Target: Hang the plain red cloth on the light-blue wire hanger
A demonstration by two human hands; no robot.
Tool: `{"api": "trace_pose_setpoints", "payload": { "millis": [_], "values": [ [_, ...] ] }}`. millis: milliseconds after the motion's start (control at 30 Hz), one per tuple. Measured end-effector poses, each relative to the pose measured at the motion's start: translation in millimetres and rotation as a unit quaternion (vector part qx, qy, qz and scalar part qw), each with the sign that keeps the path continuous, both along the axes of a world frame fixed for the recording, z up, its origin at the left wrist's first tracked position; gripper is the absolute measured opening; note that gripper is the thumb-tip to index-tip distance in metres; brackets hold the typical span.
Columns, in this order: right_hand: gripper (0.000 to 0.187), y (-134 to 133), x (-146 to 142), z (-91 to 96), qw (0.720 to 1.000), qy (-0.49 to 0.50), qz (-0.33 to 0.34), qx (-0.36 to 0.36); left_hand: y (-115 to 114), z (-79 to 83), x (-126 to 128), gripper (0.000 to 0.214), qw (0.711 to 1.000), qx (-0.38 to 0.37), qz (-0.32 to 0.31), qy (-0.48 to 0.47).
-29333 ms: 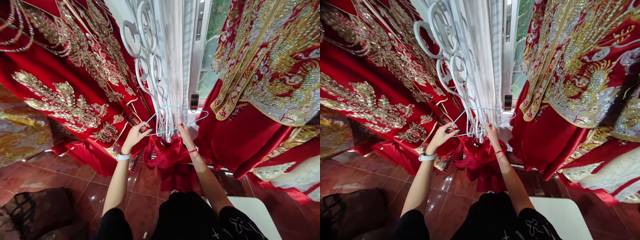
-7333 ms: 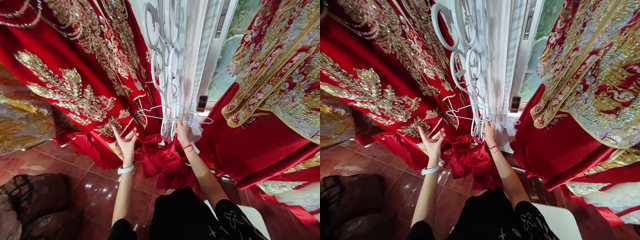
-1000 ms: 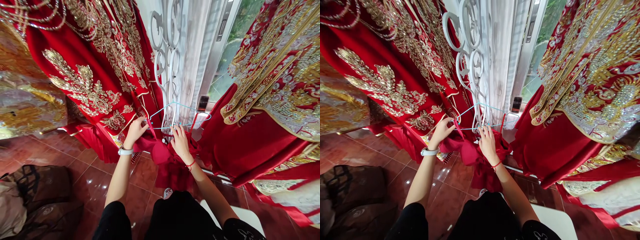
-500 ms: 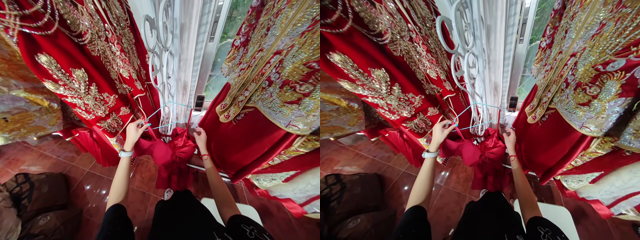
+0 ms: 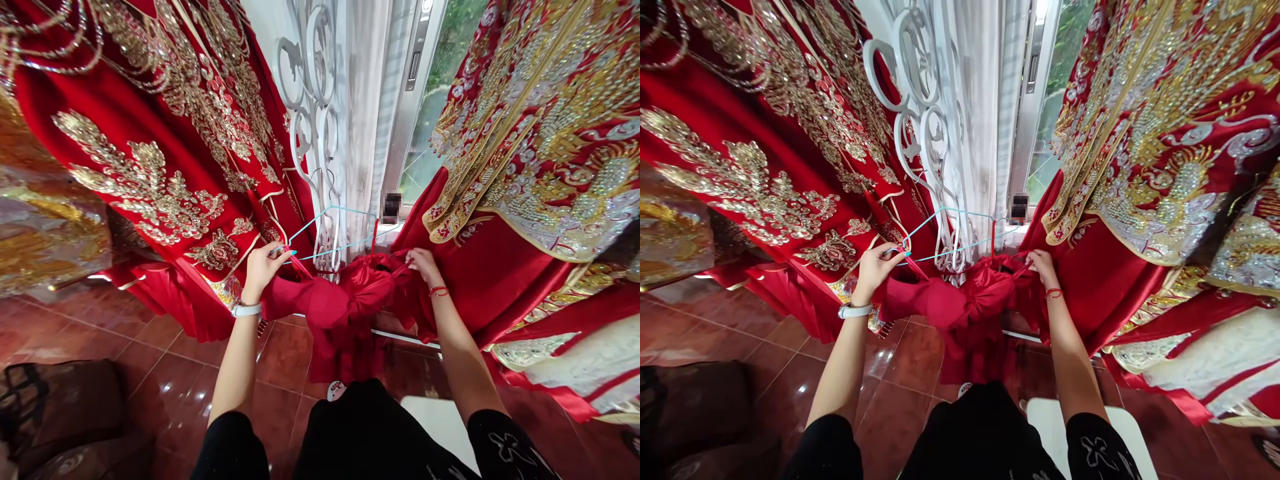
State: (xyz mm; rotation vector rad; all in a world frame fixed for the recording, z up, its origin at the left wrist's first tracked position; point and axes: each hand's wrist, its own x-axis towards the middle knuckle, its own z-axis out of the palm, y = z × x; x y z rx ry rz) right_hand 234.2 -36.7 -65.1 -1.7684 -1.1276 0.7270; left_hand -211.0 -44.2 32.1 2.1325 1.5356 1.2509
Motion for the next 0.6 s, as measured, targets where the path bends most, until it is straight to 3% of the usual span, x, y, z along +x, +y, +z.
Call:
{"api": "trace_pose_setpoints", "payload": {
  "millis": [133,267,367,467,600],
  "values": [
    [0.013,26.1,-0.2,45.6,0.99,-0.041,-0.033,0.13,7.6,-1.5,-1.7,0.038,1.0,-0.015,-0.023,-0.014],
    [0.023,41.9,-20.8,73.8,0.958,-0.116,-0.046,0.26,10.2,-1.7,-2.0,0.035,0.999,-0.025,-0.034,-0.02],
    [0.029,48.4,-26.9,85.4,0.953,-0.146,-0.065,0.257,9.1,0.2,-2.3,0.035,0.998,-0.032,-0.04,-0.021],
    [0.018,54.9,-22.7,94.5,0.959,-0.138,-0.06,0.24,8.0,2.2,-2.8,0.037,0.998,-0.033,-0.043,-0.017],
    [0.017,57.3,-22.9,106.3,0.966,-0.079,0.026,0.245,9.4,0.1,-2.4,0.038,0.998,-0.029,-0.045,-0.013]
  ]
}}
